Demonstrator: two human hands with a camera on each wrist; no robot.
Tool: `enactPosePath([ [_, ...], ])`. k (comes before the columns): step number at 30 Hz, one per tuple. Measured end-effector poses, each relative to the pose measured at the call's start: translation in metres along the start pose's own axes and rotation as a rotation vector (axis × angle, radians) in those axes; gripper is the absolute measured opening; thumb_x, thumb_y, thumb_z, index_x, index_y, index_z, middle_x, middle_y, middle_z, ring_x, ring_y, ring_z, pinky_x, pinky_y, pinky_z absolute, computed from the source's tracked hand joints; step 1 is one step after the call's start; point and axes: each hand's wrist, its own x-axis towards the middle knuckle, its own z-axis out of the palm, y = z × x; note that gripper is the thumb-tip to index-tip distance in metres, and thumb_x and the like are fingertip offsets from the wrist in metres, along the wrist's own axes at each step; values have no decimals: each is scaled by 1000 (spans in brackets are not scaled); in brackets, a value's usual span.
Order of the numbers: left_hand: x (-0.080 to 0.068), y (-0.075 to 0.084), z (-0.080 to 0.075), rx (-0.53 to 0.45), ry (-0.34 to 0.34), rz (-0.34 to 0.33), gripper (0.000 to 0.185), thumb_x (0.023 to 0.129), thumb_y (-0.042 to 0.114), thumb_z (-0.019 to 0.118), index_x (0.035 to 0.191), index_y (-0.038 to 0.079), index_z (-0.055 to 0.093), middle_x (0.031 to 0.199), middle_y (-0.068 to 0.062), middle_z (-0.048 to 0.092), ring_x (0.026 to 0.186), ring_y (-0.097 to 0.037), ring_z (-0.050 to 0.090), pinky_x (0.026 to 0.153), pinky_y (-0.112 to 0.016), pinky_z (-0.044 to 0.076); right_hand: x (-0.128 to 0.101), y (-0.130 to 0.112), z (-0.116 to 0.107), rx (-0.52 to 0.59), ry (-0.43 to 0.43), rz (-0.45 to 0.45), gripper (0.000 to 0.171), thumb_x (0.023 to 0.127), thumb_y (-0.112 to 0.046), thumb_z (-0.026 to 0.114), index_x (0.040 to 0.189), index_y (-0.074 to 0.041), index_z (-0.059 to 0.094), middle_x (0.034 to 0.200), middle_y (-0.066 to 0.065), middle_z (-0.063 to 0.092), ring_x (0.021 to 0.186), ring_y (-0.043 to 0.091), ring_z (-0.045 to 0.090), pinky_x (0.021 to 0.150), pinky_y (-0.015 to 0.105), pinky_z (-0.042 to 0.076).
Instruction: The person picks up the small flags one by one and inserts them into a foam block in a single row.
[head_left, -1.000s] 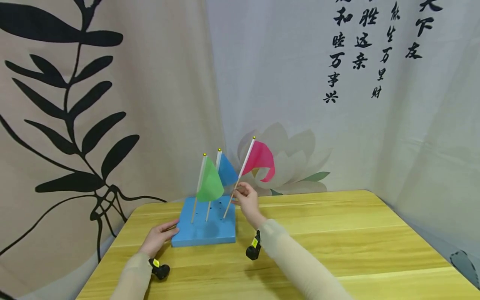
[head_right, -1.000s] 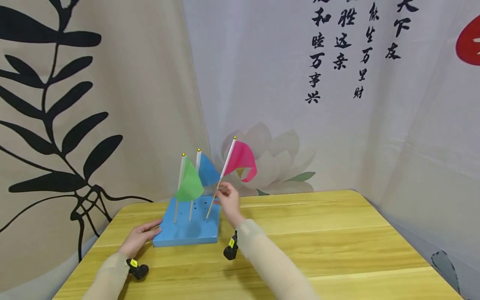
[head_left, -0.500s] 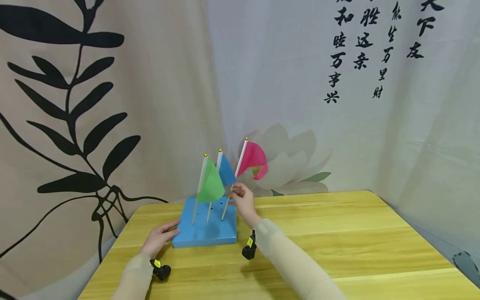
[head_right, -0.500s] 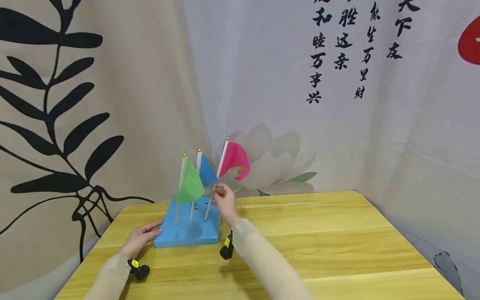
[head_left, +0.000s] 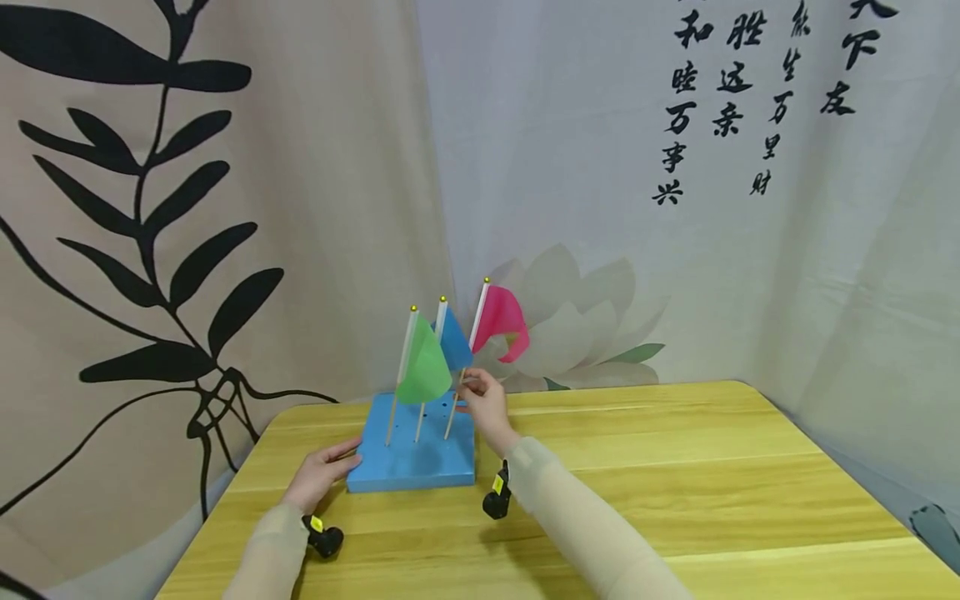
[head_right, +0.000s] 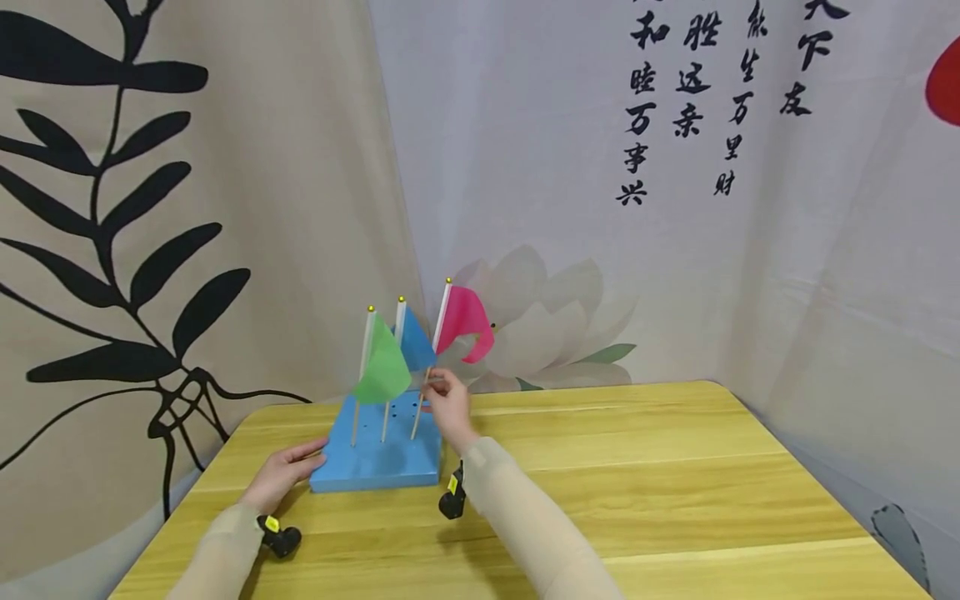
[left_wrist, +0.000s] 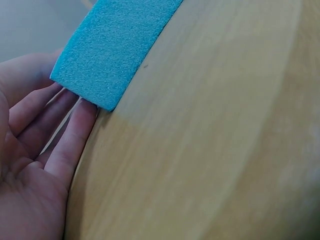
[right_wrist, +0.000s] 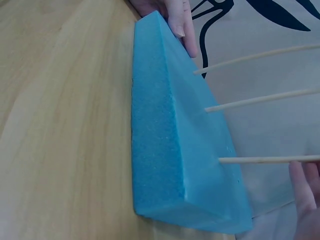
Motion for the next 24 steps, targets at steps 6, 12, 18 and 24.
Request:
enactPosePath([
  [6, -1, 4, 1, 4, 1, 15, 57, 96, 27, 63, 144, 1, 46, 148, -20, 41, 128, -35, 47, 106, -48, 40, 9, 20, -2, 0, 2, -11, 20, 96, 5, 54, 116, 7, 58, 98, 26, 63, 95, 51, 61, 77, 49, 58],
  [12, -3, -1, 1, 11, -8, 14, 56, 96, 24, 63, 144, 2, 45, 149, -17, 40, 130, -34, 45, 105, -43, 42, 5, 28, 0, -50, 7, -34, 20, 96, 4, 56, 116, 7, 58, 101, 28, 62, 92, 45, 64, 78, 51, 57],
  [18, -2, -1, 1, 9, -8, 11, 57, 96, 26, 63, 144, 1, 45, 148, -19, 40, 130, -35, 45, 106, -46, 41, 2, 31, 4, -127, -29, -52, 19, 94, 4, 58, 112, 8, 60, 97, 25, 64, 86, 36, 67, 75, 52, 57],
  [24, 1, -2, 0, 11, -8, 11, 57, 96, 27, 63, 144, 2, 46, 148, -18, 40, 130, -35, 45, 106, -47, 40, 0, 29, 6, -183, -22, -59, 18, 95, 1, 59, 112, 5, 62, 98, 21, 65, 84, 28, 67, 68, 38, 60],
])
